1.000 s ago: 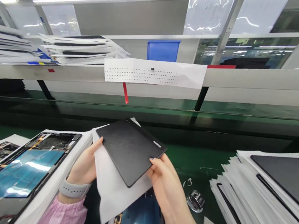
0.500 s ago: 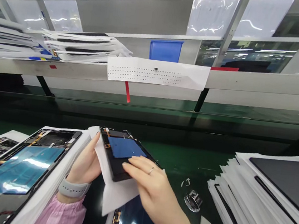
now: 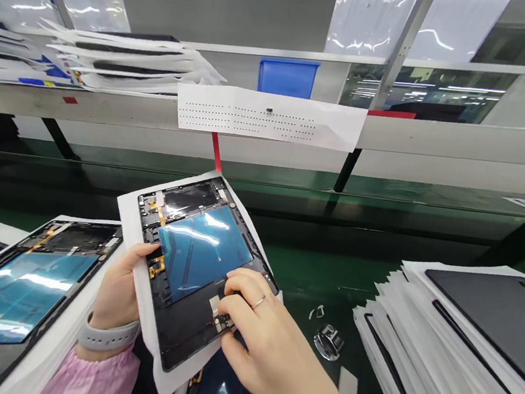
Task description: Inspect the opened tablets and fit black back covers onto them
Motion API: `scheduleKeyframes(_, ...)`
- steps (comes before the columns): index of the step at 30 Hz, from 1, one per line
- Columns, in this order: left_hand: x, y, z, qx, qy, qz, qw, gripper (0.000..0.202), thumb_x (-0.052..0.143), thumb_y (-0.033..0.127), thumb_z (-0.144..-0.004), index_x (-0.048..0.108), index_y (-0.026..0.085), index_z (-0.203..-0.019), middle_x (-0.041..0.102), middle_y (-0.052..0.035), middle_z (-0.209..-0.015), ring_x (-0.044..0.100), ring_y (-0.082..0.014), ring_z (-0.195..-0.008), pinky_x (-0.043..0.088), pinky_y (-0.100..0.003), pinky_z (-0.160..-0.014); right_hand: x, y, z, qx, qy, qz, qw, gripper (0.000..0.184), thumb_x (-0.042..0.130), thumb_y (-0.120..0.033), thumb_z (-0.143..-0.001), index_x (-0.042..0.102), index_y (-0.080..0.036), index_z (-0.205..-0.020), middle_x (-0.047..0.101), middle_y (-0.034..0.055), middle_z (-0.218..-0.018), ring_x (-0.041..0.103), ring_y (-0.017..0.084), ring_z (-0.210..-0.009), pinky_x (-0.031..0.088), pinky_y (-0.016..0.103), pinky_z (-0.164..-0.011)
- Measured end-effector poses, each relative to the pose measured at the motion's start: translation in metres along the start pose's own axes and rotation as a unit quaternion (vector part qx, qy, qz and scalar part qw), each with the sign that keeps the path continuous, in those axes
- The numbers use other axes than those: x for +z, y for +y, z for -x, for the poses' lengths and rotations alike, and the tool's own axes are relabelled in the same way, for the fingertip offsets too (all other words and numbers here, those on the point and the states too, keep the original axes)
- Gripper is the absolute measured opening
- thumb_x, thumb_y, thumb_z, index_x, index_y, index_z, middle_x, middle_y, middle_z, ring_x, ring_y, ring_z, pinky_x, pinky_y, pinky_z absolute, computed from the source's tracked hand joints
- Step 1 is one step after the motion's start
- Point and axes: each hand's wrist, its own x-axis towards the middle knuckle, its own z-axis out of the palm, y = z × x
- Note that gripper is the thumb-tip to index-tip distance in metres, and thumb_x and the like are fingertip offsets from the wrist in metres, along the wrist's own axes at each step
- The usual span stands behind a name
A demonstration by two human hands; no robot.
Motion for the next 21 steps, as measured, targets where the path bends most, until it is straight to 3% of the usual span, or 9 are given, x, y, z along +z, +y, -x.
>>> scheduleKeyframes(5, -0.0023, 0.0022, 0.0002, -0.006, -0.001, 0.009, 1.0, 0.029, 0.046, 0.018, -0.081, 0.07, 0.017, -0.065, 0.07, -0.0048, -0.052, 0.076, -0.0281, -0.075, 0.064, -0.037, -0.069, 0.0035, -0.0005, 0.0022, -0.011, 0.007, 0.009, 1.0, 0.029, 0.047, 0.002, -0.084, 0.053, -0.019, -0.102, 0.056, 0.0098, -0.107, 0.051, 0.026, -0.121, 0.052, 0.042, -0.097)
scheduleKeyframes(14, 0.0011, 0.0, 0.003, -0.031, 0.012, 0.003, 0.999, 0.028, 0.046, 0.02, -0.077, 0.069, 0.016, -0.062, 0.069, -0.0063, -0.053, 0.075, -0.0301, -0.074, 0.063, -0.039, -0.067, 0.0054, 0.0018, 0.001, -0.04, 0.028, -0.026, 0.998, 0.034, 0.046, 0.007, -0.079, 0.057, -0.021, -0.096, 0.06, 0.0057, -0.097, 0.056, 0.024, -0.11, 0.052, 0.041, -0.091)
scheduleKeyframes(21, 0.0005, 0.0007, 0.0026, 0.016, 0.021, -0.022, 0.999, 0.024, 0.049, 0.019, -0.076, 0.071, 0.014, -0.066, 0.069, -0.0053, -0.053, 0.075, -0.0288, -0.072, 0.063, -0.039, -0.068, 0.0012, -0.001, -0.0004, -0.018, -0.005, -0.026, 0.999, 0.032, 0.045, 0.004, -0.086, 0.058, -0.021, -0.102, 0.06, 0.0087, -0.109, 0.054, 0.023, -0.118, 0.05, 0.041, -0.099)
